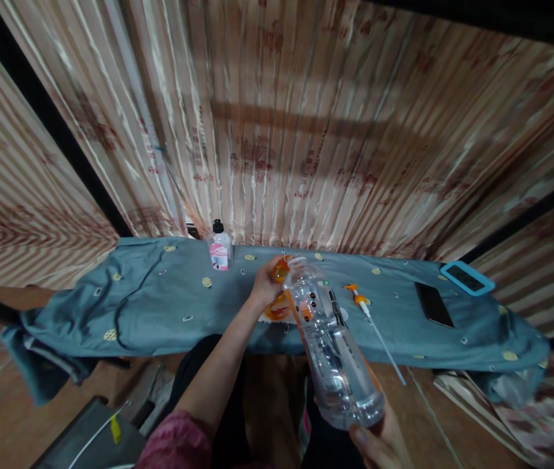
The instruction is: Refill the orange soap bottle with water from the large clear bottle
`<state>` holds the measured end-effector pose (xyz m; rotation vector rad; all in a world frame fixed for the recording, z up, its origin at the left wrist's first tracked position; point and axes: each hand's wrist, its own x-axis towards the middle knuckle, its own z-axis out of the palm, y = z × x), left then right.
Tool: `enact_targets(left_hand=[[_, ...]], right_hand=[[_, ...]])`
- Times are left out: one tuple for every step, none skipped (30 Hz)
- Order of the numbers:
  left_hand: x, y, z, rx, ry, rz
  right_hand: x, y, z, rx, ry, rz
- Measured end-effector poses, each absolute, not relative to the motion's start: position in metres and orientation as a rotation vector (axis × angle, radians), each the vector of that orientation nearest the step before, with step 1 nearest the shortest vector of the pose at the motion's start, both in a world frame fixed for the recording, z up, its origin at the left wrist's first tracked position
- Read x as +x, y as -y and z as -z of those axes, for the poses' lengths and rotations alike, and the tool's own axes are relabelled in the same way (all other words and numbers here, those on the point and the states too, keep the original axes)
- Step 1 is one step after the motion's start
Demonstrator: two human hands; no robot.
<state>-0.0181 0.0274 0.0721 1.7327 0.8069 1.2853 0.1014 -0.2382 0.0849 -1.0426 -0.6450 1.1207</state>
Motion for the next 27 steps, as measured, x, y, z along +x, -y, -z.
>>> enact_targets(left_hand=[[-0.018,-0.026,-0.073,1.734,-0.792,-1.286],[-0.018,-0.025,-0.073,1.729,-0.776,-1.289],[-0.018,-0.025,-0.074,1.724,-0.766,-1.290],[-0.018,-0.024,-0.074,1.716,-0.759,-1.292],[-0.018,-0.024,-0.074,1.707,-0.754,-1.295],[-0.018,-0.023,-0.074,1.698,-0.752,-1.299],[-0.017,-0.023,-0.073,1.688,-0.747,-1.304],[-0.017,-0.024,-0.073,1.676,-0.741,-1.309],[-0.017,-0.024,-0.072,1.663,-0.740,-1.314],[-0.016,-0.024,-0.071,1.652,-0.744,-1.319],[-0.016,-0.025,-0.070,1.642,-0.753,-1.325],[-0.016,-0.025,-0.069,1.635,-0.766,-1.333],[-0.015,-0.025,-0.068,1.630,-0.781,-1.341],[-0.015,-0.025,-0.067,1.628,-0.793,-1.351],[-0.015,-0.026,-0.066,1.627,-0.798,-1.360],[-0.014,-0.026,-0.065,1.627,-0.800,-1.370],[-0.014,-0.026,-0.065,1.630,-0.802,-1.380],[-0.014,-0.026,-0.064,1.633,-0.806,-1.390],[-0.014,-0.026,-0.064,1.639,-0.815,-1.396],[-0.014,-0.026,-0.064,1.648,-0.828,-1.396],[-0.014,-0.026,-0.064,1.657,-0.843,-1.391],[-0.014,-0.026,-0.065,1.667,-0.856,-1.382],[-0.014,-0.026,-0.065,1.675,-0.867,-1.371],[-0.015,-0.026,-0.065,1.682,-0.874,-1.362],[-0.015,-0.026,-0.066,1.688,-0.877,-1.355],[-0.015,-0.026,-0.066,1.691,-0.877,-1.351],[-0.015,-0.026,-0.066,1.691,-0.877,-1.348]], right_hand=[[0.102,0.239,-0.085,-1.034,0.681,-1.109],[0.102,0.239,-0.086,-1.026,0.708,-1.102],[0.102,0.240,-0.088,-1.019,0.725,-1.102],[0.101,0.240,-0.089,-1.014,0.733,-1.108],[0.101,0.240,-0.091,-1.012,0.735,-1.113],[0.101,0.240,-0.093,-1.012,0.733,-1.119],[0.100,0.240,-0.094,-1.012,0.730,-1.125],[0.100,0.240,-0.095,-1.011,0.728,-1.127],[0.099,0.239,-0.095,-1.005,0.728,-1.124],[0.099,0.238,-0.095,-0.994,0.728,-1.120],[0.099,0.238,-0.095,-0.977,0.730,-1.118],[0.099,0.237,-0.095,-0.957,0.733,-1.122],[0.099,0.236,-0.095,-0.940,0.738,-1.130],[0.100,0.236,-0.095,-0.930,0.743,-1.139],[0.100,0.235,-0.095,-0.928,0.752,-1.147],[0.101,0.235,-0.095,-0.936,0.762,-1.152],[0.101,0.236,-0.095,-0.948,0.772,-1.155],[0.102,0.236,-0.095,-0.963,0.782,-1.162],[0.103,0.237,-0.095,-0.978,0.791,-1.168],[0.104,0.238,-0.095,-0.991,0.798,-1.168],[0.104,0.238,-0.094,-1.002,0.800,-1.167],[0.105,0.239,-0.093,-1.007,0.801,-1.165],[0.105,0.240,-0.093,-1.010,0.802,-1.160],[0.105,0.240,-0.092,-1.011,0.800,-1.153],[0.105,0.240,-0.092,-1.009,0.793,-1.148],[0.105,0.240,-0.092,-1.007,0.786,-1.148],[0.104,0.239,-0.092,-1.002,0.778,-1.147]])
